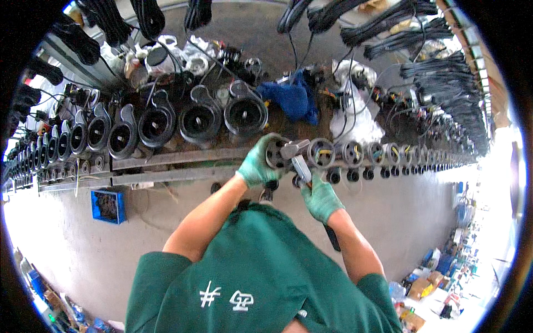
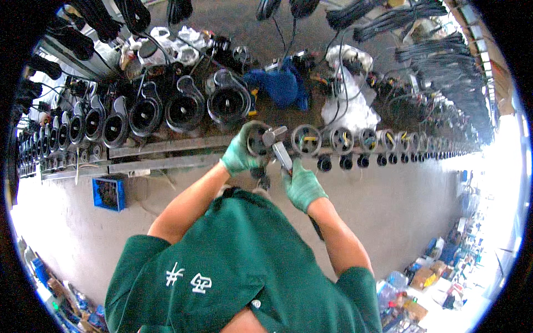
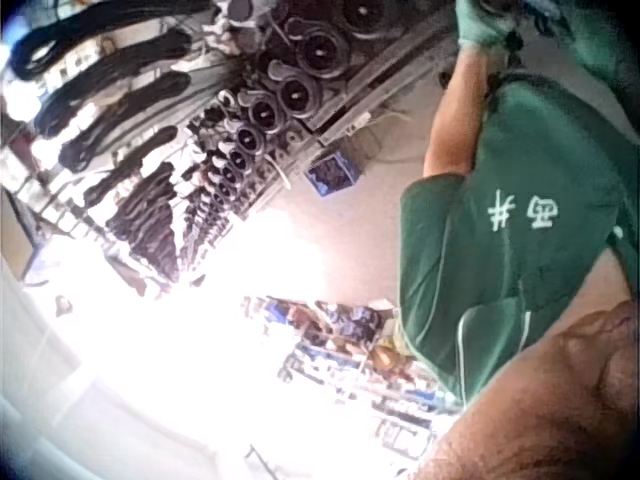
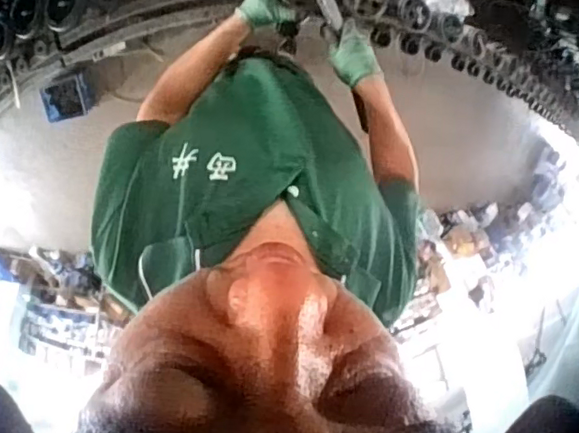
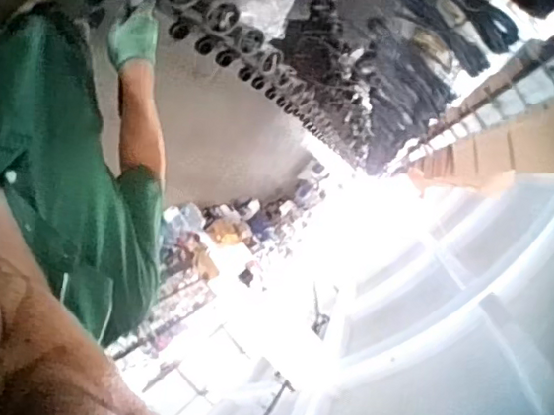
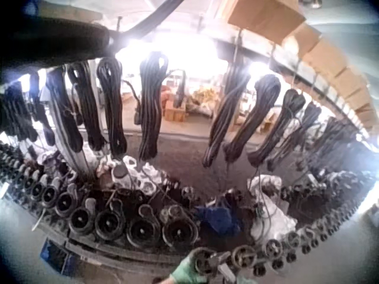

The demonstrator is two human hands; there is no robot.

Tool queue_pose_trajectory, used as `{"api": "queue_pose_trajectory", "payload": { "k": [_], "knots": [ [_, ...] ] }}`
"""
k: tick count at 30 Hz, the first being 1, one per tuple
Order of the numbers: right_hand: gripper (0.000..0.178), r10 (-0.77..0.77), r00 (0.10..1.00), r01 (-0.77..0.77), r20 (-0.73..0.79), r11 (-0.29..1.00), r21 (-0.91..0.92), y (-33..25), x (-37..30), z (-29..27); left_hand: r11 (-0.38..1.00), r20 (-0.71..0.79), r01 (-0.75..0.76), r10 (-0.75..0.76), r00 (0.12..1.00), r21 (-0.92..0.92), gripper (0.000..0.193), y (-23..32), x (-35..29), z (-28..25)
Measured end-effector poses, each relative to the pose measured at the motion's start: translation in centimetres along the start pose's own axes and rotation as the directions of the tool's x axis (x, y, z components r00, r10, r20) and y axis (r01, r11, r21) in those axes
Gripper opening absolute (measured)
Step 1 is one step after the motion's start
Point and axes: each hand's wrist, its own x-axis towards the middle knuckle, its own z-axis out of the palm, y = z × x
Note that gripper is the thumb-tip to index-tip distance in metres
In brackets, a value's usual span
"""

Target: The person uses a hammer to tap cylindrical metal components onto a horizontal rail in a workshop. They repeatedly pick up a component, align it with the rail, and strike it into place, moving along the line of components.

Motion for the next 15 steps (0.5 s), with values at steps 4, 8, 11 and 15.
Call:
{"api": "queue_pose_trajectory", "payload": {
  "k": [4,8,11,15],
  "knots": [
    [0.034,-0.024,1.000,0.024,0.012,0.998,0.063,-2.7,-1.4,-2.8,0.996,-0.031,0.004,-0.006,1.000,-0.094,0.101,-2.4,0.2,-0.2],
    [0.034,-0.132,0.977,0.166,-0.168,0.963,0.212,-5.5,-4.2,-4.1,0.995,-0.073,0.024,-0.017,0.997,0.096,0.103,-3.3,-0.1,0.0],
    [0.033,-0.080,0.994,0.080,-0.080,0.997,-0.008,-3.5,-2.2,-1.6,0.995,-0.056,0.000,-0.005,0.998,-0.095,0.100,-3.5,-0.3,0.4],
    [0.033,-0.072,0.997,0.072,-0.008,0.997,0.003,0.9,1.0,0.3,0.999,0.009,0.010,-0.011,1.000,0.039,0.098,-1.0,0.1,0.2]
  ]
}}
